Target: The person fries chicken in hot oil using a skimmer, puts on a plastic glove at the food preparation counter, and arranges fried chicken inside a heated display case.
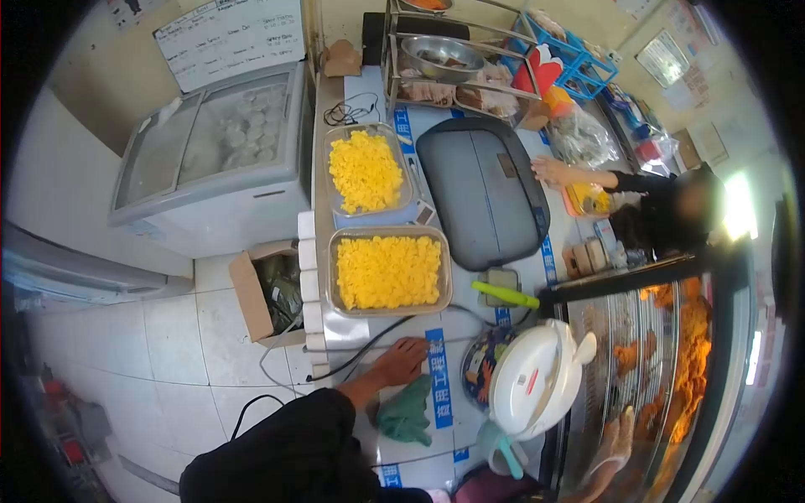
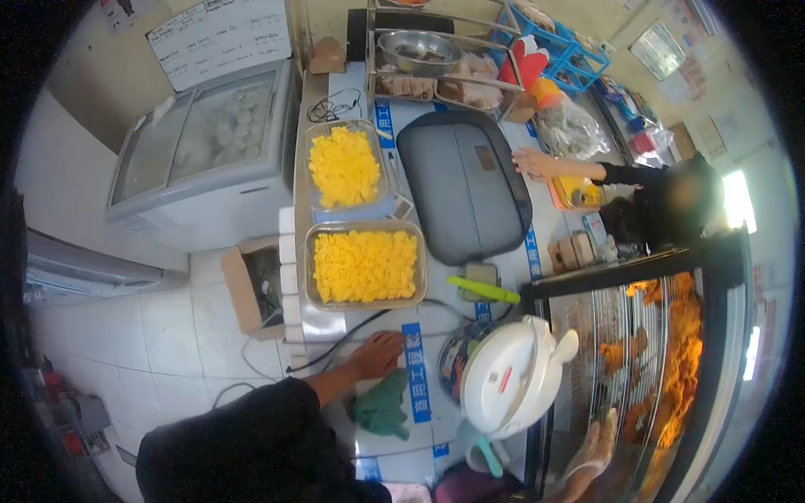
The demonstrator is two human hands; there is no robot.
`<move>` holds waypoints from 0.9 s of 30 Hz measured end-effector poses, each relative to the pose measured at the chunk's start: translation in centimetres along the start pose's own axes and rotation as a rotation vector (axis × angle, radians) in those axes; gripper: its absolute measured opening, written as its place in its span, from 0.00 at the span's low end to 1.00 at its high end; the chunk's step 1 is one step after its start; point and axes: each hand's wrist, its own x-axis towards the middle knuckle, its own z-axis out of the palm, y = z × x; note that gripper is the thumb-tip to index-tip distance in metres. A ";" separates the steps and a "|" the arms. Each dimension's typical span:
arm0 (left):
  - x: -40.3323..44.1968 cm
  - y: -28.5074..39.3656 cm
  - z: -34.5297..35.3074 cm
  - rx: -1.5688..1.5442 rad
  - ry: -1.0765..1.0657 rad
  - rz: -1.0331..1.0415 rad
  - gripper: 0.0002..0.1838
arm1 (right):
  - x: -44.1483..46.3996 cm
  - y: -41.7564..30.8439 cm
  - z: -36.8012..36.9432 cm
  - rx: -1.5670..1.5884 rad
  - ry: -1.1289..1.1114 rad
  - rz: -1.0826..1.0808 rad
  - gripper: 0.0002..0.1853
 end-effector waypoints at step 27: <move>12.9 -29.4 -17.5 -0.324 0.760 -0.772 0.39 | -27.7 -28.4 25.7 0.856 -0.837 0.213 0.23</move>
